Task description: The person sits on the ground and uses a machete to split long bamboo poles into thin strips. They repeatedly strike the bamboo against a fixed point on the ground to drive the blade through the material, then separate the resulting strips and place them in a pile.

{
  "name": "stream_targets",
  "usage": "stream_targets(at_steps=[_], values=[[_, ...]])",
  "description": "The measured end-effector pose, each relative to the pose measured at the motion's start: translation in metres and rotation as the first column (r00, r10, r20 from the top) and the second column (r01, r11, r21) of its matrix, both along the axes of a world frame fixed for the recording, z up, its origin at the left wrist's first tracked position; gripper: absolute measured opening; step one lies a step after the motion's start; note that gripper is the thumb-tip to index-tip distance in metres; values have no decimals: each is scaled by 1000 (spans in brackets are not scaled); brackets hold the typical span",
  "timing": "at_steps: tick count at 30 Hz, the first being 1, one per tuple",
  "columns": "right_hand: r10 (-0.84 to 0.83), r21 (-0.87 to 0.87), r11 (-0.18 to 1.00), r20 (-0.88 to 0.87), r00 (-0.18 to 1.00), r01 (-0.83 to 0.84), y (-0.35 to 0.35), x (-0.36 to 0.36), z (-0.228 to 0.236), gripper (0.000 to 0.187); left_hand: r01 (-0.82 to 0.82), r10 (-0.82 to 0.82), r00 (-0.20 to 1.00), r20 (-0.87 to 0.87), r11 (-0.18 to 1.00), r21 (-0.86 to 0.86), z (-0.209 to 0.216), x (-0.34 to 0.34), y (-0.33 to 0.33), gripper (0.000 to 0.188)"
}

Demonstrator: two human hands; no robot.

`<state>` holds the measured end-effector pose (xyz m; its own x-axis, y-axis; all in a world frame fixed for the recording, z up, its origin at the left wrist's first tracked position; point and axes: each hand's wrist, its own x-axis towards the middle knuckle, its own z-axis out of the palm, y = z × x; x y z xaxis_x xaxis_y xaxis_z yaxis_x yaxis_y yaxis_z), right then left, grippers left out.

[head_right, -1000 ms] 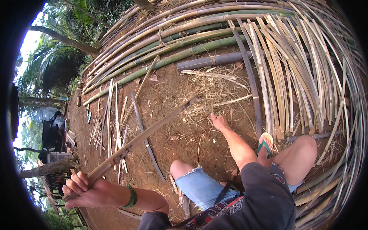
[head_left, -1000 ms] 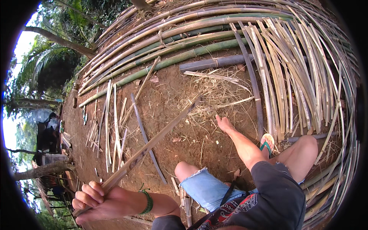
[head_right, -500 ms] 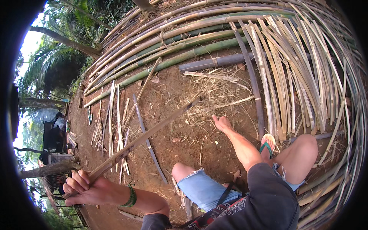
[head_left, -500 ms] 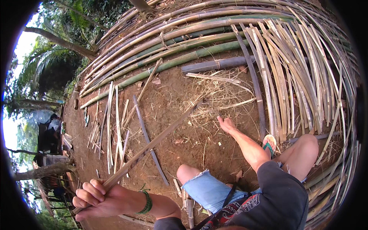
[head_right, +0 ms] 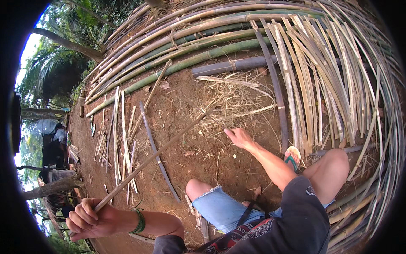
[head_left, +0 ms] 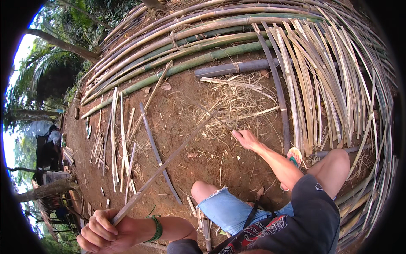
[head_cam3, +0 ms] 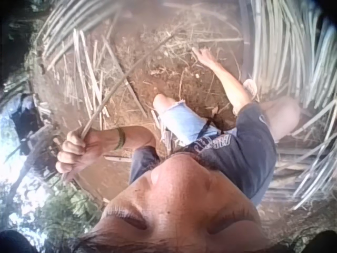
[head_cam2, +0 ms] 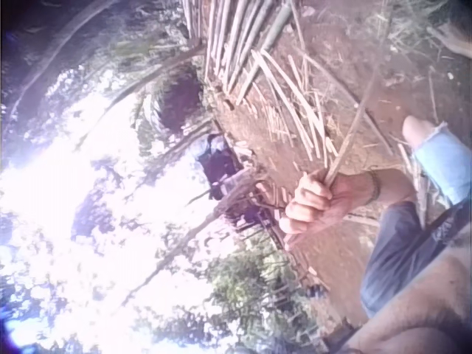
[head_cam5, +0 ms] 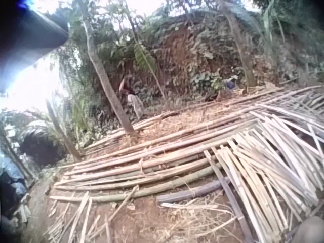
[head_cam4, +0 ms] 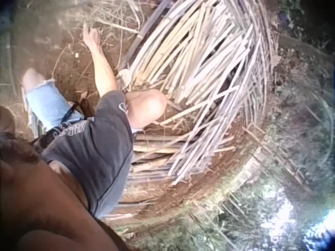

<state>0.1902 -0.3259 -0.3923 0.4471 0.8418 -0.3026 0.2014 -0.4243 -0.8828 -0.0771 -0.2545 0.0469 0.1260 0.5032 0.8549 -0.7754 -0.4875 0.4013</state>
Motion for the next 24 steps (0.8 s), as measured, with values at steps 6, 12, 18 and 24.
stream_targets(at_steps=[6,12,18,24], values=[[-167,-65,984,-9,986,166,-4,10,-37,71,145,-145,989,8,989,12,7,1,13,43],[54,293,954,29,998,-60,-3,-11,34,58,226,-227,973,29,973,55,6,11,9,35],[-204,1,979,-34,978,205,9,7,-40,69,291,-299,953,53,949,122,5,25,9,27],[-6,258,966,-62,998,22,-8,-24,-3,61,303,-314,945,87,945,121,1,32,8,27]])
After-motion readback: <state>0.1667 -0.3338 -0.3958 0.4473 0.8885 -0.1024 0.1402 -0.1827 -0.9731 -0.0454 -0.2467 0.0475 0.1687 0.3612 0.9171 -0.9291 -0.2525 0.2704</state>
